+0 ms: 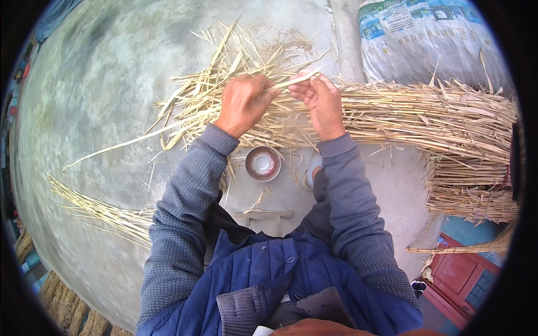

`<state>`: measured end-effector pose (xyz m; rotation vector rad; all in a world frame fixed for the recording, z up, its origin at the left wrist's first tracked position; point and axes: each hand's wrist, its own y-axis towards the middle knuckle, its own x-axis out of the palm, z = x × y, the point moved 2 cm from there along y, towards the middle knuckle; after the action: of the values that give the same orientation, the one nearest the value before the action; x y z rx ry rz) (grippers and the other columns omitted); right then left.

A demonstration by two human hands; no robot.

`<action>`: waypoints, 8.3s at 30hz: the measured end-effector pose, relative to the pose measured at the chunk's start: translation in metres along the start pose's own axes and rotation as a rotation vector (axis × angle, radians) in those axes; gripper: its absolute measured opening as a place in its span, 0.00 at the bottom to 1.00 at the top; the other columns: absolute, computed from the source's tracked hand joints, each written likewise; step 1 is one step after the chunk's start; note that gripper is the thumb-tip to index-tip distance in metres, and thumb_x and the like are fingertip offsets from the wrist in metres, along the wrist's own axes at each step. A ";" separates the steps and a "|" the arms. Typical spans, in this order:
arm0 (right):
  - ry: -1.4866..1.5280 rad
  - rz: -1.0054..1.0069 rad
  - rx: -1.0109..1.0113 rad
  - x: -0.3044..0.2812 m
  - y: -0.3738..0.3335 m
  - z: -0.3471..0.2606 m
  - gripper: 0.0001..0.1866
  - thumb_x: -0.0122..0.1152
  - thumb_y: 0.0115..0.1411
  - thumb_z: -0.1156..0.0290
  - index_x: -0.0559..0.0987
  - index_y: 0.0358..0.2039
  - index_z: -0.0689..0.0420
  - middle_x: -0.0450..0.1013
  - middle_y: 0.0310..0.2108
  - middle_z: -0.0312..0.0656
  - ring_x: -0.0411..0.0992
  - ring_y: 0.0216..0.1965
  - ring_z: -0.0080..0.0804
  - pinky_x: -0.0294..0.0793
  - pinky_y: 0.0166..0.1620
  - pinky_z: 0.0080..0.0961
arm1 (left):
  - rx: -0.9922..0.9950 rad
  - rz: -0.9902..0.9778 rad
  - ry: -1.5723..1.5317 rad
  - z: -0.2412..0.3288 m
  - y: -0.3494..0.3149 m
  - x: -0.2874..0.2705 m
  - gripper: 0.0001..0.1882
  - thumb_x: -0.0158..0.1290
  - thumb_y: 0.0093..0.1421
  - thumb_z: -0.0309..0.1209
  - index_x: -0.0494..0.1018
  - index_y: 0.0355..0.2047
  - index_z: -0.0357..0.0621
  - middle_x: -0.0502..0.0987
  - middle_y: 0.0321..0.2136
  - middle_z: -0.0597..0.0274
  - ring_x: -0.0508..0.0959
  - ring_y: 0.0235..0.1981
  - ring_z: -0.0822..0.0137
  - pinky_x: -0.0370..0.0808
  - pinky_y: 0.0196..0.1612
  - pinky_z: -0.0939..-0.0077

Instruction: The person sits on the floor and repeatedly pulls thin strips from a bundle of dried straw with both hands, separating them into smaller pieces. The separated pieces accumulate on the floor beside a small bowl.

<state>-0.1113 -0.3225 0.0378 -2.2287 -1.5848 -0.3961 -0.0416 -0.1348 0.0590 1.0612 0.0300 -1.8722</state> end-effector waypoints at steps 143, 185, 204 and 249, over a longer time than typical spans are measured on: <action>-0.501 1.004 -0.237 -0.351 -0.055 -0.071 0.10 0.61 0.60 0.71 0.72 0.33 0.64 0.79 0.28 0.47 0.80 0.27 0.31 0.78 0.30 0.23 | 0.110 -0.474 0.228 -0.041 -0.046 0.050 0.14 0.63 0.52 0.38 0.73 0.31 0.43 0.77 0.22 0.46 0.79 0.29 0.43 0.74 0.32 0.50; -0.334 -0.047 -0.197 0.006 -0.033 -0.025 0.12 0.60 0.70 0.65 0.74 0.41 0.63 0.81 0.36 0.49 0.82 0.36 0.30 0.81 0.39 0.21 | 0.102 -0.068 -0.129 -0.012 0.003 0.000 0.12 0.69 0.53 0.36 0.82 0.33 0.43 0.82 0.28 0.59 0.79 0.31 0.58 0.73 0.40 0.65; -0.312 0.123 -0.287 0.020 -0.043 -0.040 0.15 0.64 0.67 0.62 0.72 0.35 0.61 0.80 0.28 0.47 0.79 0.26 0.28 0.79 0.33 0.21 | 0.044 0.243 -0.330 -0.006 -0.014 -0.012 0.10 0.69 0.51 0.26 0.84 0.35 0.43 0.83 0.32 0.60 0.80 0.33 0.64 0.73 0.37 0.70; -0.363 0.083 -0.215 0.045 -0.029 -0.004 0.18 0.65 0.66 0.59 0.73 0.28 0.59 0.76 0.18 0.38 0.72 0.17 0.17 0.71 0.21 0.16 | 0.006 0.199 -0.289 -0.009 -0.002 -0.043 0.07 0.63 0.61 0.31 0.79 0.34 0.42 0.83 0.31 0.61 0.79 0.32 0.69 0.75 0.41 0.72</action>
<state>-0.1240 -0.2778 0.0654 -2.6406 -1.6813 -0.1482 -0.0299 -0.0991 0.0814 0.7588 -0.2407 -1.8258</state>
